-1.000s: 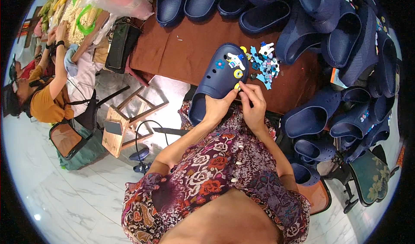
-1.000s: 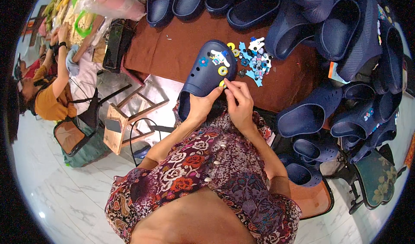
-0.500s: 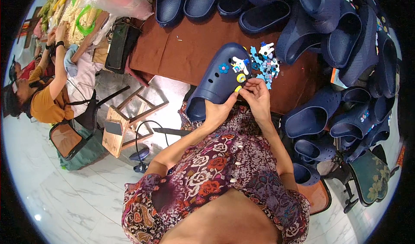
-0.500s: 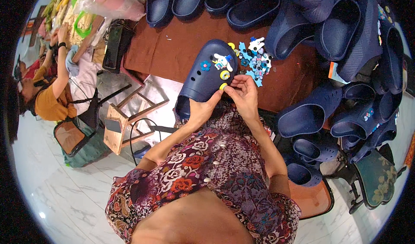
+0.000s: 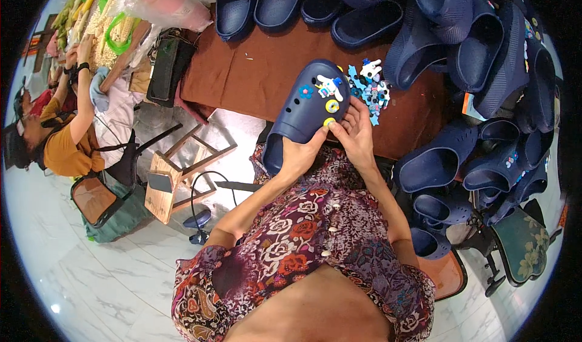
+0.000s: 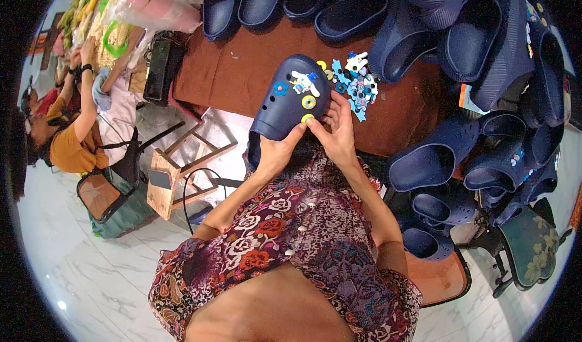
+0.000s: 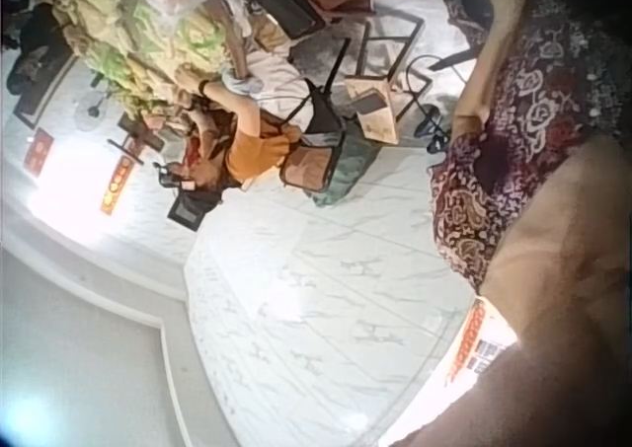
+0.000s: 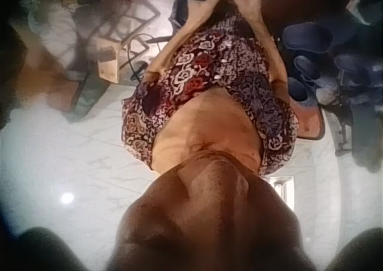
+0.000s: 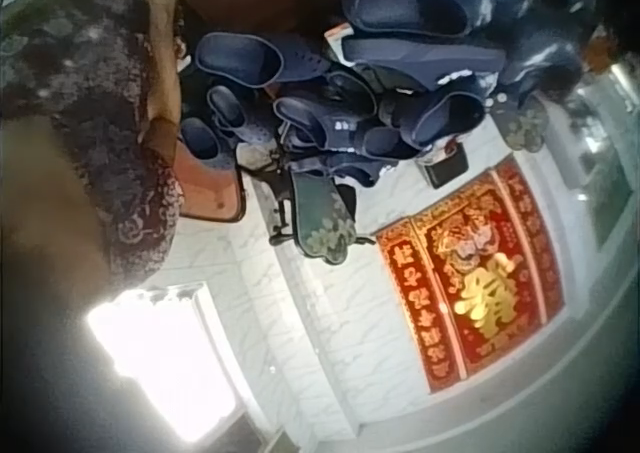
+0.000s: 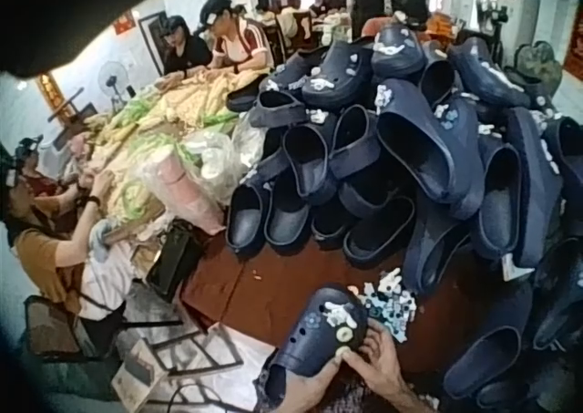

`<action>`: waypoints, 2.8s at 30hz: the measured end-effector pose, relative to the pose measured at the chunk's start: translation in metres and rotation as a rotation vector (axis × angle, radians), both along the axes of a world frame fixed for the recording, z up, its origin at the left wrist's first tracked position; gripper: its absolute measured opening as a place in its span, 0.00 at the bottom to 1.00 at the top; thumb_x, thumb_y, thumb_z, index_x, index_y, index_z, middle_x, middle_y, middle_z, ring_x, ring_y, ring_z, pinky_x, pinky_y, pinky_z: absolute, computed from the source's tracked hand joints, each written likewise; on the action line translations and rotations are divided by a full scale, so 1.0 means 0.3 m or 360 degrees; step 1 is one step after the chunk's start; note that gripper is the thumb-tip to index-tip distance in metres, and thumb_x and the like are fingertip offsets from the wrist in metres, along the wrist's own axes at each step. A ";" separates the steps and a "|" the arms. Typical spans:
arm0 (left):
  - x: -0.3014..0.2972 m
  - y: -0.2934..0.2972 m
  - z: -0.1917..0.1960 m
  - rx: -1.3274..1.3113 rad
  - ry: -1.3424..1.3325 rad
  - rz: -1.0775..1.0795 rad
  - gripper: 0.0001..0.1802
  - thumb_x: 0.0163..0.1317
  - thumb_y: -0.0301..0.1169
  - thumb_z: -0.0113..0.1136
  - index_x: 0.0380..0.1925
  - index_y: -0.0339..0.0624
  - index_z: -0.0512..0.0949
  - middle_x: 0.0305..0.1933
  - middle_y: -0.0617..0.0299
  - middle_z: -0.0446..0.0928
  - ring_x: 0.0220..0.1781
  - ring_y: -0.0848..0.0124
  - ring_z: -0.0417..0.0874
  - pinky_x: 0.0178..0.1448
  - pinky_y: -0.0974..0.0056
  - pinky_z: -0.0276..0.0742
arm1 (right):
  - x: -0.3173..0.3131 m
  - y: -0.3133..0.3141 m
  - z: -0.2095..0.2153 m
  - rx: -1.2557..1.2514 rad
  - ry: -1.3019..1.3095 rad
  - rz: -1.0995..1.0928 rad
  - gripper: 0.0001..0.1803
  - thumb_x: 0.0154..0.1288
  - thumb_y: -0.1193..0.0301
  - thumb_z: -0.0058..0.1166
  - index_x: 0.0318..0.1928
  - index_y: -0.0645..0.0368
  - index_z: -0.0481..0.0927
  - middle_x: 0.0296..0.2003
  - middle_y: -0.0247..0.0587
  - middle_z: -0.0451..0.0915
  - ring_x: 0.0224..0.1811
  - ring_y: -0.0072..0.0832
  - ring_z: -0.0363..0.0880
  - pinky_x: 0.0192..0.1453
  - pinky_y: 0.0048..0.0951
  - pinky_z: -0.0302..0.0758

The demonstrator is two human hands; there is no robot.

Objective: Attaching small decorative charms to the holes of foam clogs.

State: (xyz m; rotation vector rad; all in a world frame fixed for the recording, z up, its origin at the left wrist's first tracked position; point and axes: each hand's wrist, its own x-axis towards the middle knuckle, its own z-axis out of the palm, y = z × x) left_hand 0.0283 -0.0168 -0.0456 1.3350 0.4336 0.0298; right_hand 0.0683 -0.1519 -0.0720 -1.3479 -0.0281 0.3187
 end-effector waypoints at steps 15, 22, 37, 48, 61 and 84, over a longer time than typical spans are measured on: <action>-0.022 0.003 -0.008 -0.0559 0.0318 0.0160 0.24 0.61 0.21 0.61 0.58 0.33 0.68 0.54 0.57 0.76 0.54 0.70 0.77 0.60 0.64 0.72 | -0.042 0.037 0.039 -0.0569 -0.0274 -0.0269 0.12 0.56 0.75 0.67 0.41 0.61 0.81 0.40 0.35 0.76 0.38 0.22 0.77 0.40 0.23 0.74; -0.036 0.028 0.030 -0.0570 0.0409 0.0230 0.26 0.62 0.23 0.61 0.58 0.30 0.66 0.54 0.55 0.74 0.54 0.70 0.77 0.59 0.66 0.72 | -0.046 0.073 0.054 -0.0583 -0.0412 -0.0258 0.11 0.59 0.77 0.64 0.43 0.63 0.81 0.40 0.38 0.77 0.37 0.24 0.81 0.40 0.24 0.78; 0.032 0.059 0.053 -0.0744 0.0368 0.0281 0.27 0.57 0.17 0.54 0.59 0.31 0.66 0.54 0.53 0.76 0.54 0.64 0.80 0.61 0.59 0.76 | 0.002 -0.160 0.024 -0.1178 -0.0451 -0.0558 0.08 0.67 0.78 0.52 0.44 0.62 0.80 0.39 0.42 0.79 0.39 0.28 0.80 0.40 0.27 0.76; 0.045 0.044 0.059 -0.0792 0.0393 0.0218 0.26 0.53 0.18 0.58 0.55 0.31 0.69 0.52 0.57 0.75 0.54 0.68 0.76 0.61 0.65 0.69 | 0.058 -0.224 0.030 -0.1632 -0.0530 -0.0432 0.12 0.61 0.69 0.62 0.44 0.60 0.80 0.38 0.41 0.78 0.39 0.35 0.78 0.45 0.34 0.74; 0.030 0.036 0.036 -0.0807 0.0437 0.0164 0.21 0.54 0.19 0.58 0.49 0.31 0.72 0.48 0.57 0.78 0.49 0.70 0.78 0.57 0.66 0.72 | 0.080 -0.221 0.019 -0.1658 -0.0659 -0.0359 0.08 0.58 0.72 0.62 0.37 0.59 0.79 0.35 0.42 0.76 0.39 0.39 0.77 0.44 0.36 0.72; 0.037 0.043 0.055 -0.0780 0.0515 0.0067 0.24 0.56 0.17 0.56 0.55 0.32 0.69 0.50 0.59 0.76 0.50 0.72 0.77 0.58 0.67 0.72 | 0.070 -0.254 0.027 -0.1269 -0.0408 -0.0163 0.06 0.66 0.75 0.55 0.43 0.62 0.77 0.35 0.42 0.81 0.34 0.28 0.81 0.40 0.29 0.77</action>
